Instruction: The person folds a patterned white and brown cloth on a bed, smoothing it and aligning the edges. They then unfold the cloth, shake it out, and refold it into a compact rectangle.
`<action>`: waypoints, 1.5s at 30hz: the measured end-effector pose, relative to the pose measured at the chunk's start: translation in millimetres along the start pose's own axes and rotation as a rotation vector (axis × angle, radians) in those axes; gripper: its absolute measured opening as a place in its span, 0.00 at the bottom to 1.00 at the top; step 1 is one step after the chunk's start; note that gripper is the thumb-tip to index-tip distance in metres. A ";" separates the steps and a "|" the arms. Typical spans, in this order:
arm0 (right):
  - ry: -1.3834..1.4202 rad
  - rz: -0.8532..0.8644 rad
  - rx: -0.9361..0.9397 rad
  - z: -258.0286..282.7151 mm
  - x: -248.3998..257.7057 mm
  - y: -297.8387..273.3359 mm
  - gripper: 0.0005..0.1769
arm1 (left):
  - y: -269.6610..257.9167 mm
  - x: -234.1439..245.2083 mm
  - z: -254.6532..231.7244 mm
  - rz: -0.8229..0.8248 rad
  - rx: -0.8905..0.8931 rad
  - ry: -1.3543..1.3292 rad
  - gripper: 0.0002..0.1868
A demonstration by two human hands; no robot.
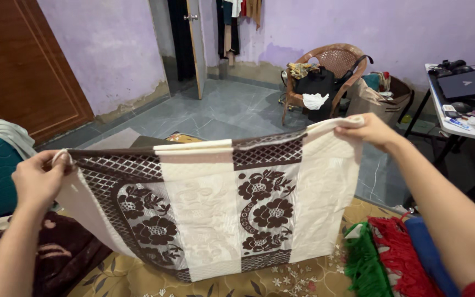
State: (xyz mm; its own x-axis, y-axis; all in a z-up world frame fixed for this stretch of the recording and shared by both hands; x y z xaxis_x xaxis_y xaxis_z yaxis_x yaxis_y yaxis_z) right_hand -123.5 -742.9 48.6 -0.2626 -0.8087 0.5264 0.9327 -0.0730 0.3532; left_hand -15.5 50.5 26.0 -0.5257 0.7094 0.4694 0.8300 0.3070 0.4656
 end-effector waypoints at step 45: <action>0.434 -0.126 -0.524 -120.2 -142.6 79.4 0.18 | 18.0 -167.6 137.7 0.037 0.255 0.186 0.21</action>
State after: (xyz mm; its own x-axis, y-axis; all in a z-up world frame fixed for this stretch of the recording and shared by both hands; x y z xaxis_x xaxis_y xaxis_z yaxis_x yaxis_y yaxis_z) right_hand 17.7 -703.6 -91.4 -0.3559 -0.9280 0.1105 0.9267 -0.3657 -0.0867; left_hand 113.2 24.5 -147.6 -0.4995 0.6021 0.6229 0.8569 0.4489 0.2533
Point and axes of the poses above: each hand's wrist, its own y-axis towards the middle knuckle, its own x-axis out of the back of the hand, z = x × y, the point moved 1 cm from there along y, towards the middle knuckle, and after that the axes turned 8 degrees about x, right-handed, at the moved point
